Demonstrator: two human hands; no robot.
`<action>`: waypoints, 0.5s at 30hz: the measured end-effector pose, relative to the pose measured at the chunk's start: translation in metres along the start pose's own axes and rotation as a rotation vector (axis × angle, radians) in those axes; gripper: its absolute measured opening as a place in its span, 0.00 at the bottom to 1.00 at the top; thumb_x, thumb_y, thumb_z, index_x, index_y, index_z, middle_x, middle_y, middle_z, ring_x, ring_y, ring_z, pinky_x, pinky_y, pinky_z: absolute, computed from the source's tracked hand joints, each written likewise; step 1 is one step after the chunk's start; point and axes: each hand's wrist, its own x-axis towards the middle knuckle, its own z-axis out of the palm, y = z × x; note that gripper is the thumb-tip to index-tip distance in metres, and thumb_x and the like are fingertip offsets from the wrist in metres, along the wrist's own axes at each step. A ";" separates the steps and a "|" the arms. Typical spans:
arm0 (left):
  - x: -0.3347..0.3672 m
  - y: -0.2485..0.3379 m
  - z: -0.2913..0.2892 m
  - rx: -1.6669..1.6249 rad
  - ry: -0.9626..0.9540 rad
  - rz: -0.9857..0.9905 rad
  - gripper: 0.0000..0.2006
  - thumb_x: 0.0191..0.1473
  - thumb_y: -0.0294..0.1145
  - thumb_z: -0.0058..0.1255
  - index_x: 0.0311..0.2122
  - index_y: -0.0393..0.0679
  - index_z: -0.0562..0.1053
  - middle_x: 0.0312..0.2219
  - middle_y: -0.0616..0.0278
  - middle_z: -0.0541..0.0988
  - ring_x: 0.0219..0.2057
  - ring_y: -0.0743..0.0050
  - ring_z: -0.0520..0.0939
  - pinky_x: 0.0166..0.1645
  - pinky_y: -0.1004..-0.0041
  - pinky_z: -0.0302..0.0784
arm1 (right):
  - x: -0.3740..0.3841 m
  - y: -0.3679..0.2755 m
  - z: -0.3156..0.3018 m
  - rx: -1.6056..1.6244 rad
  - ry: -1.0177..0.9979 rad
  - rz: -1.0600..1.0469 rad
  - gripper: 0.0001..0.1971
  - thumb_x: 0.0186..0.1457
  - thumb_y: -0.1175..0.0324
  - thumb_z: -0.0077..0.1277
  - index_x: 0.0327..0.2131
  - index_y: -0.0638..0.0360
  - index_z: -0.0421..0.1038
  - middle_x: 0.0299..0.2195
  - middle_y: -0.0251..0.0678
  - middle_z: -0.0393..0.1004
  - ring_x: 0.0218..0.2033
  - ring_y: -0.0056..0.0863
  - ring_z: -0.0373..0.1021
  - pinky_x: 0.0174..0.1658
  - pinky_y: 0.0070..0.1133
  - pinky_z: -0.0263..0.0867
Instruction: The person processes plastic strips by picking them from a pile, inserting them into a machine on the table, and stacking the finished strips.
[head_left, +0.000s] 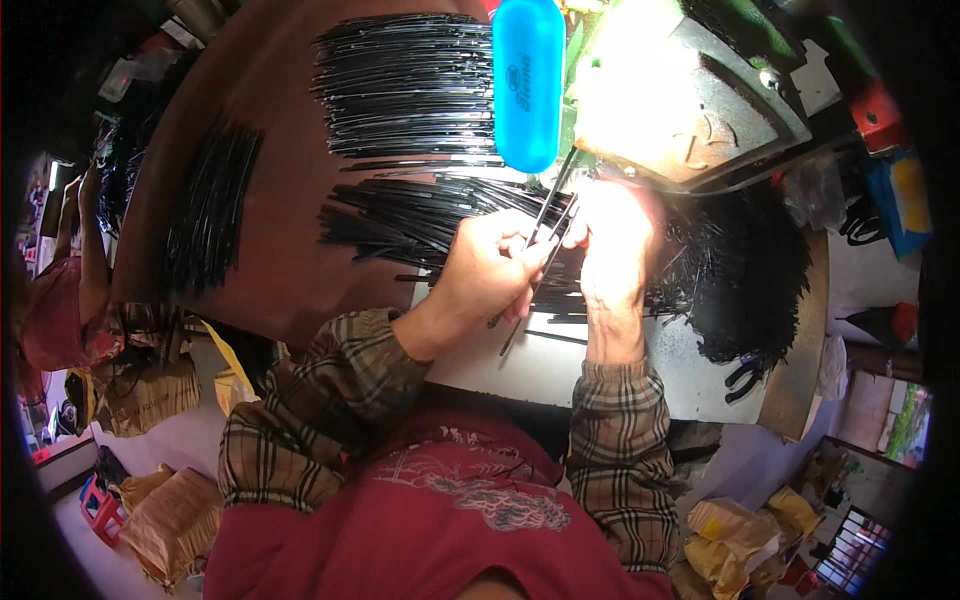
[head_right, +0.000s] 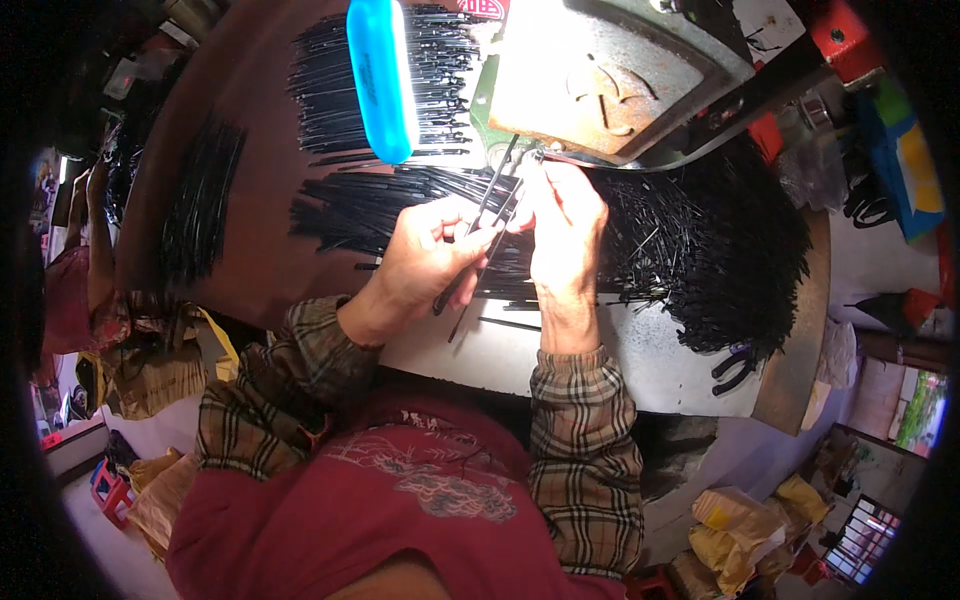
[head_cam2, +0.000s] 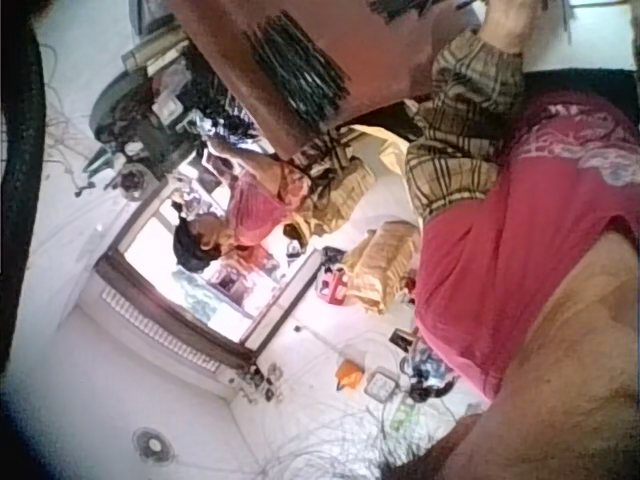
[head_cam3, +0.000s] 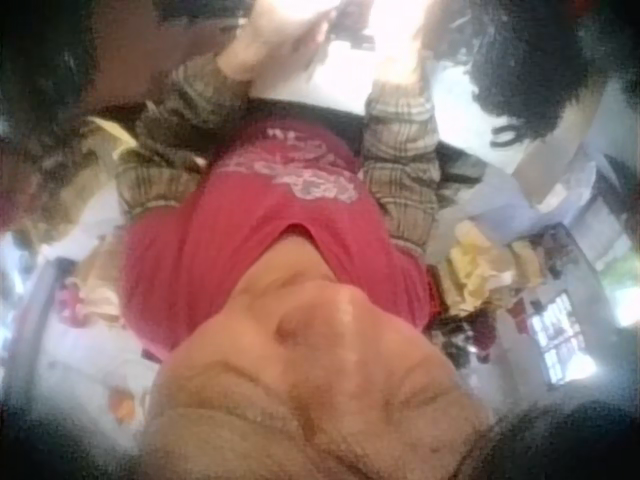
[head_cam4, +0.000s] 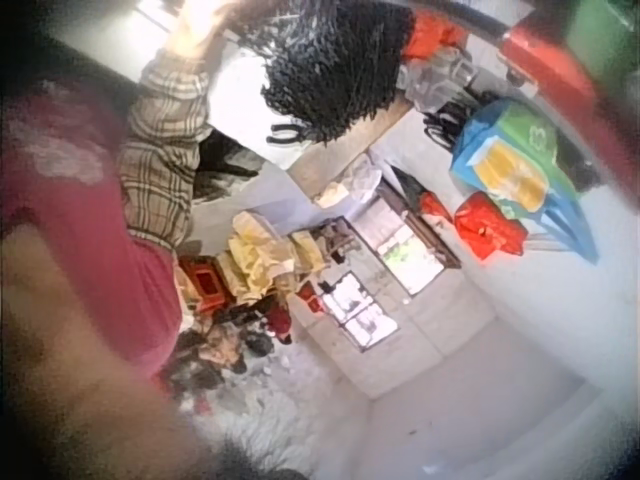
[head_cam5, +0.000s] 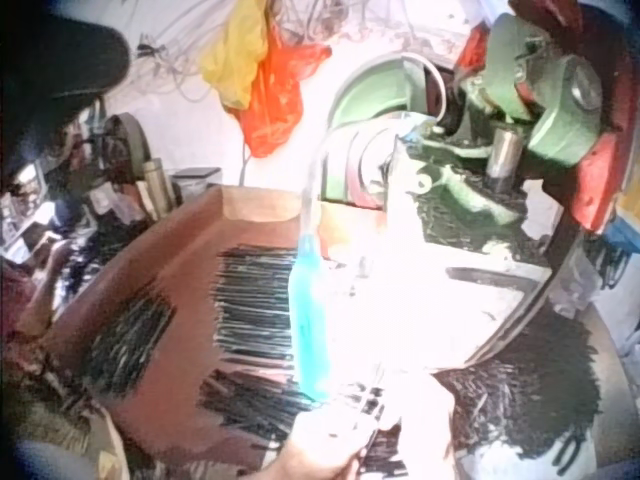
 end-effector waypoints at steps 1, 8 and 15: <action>0.000 0.000 0.000 -0.002 0.000 -0.001 0.03 0.54 0.22 0.49 0.32 0.33 0.69 0.18 0.61 0.71 0.09 0.80 0.69 0.11 0.80 0.62 | -0.001 0.000 -0.001 -0.006 0.008 0.023 0.06 0.57 0.75 0.47 0.34 0.70 0.70 0.20 0.32 0.70 0.16 0.15 0.65 0.20 0.13 0.63; -0.008 0.012 0.006 -0.255 -0.049 -0.111 0.05 0.54 0.25 0.48 0.33 0.33 0.70 0.19 0.60 0.72 0.11 0.79 0.70 0.13 0.80 0.64 | 0.000 -0.009 -0.002 0.065 -0.074 0.033 0.07 0.57 0.72 0.48 0.33 0.69 0.70 0.18 0.29 0.67 0.16 0.15 0.64 0.21 0.13 0.62; -0.011 0.016 0.009 -0.298 -0.040 -0.109 0.07 0.53 0.26 0.47 0.34 0.32 0.73 0.19 0.60 0.72 0.12 0.78 0.71 0.14 0.79 0.65 | -0.001 -0.011 0.000 0.012 -0.032 0.100 0.07 0.57 0.72 0.47 0.33 0.69 0.70 0.18 0.30 0.66 0.16 0.15 0.63 0.21 0.13 0.61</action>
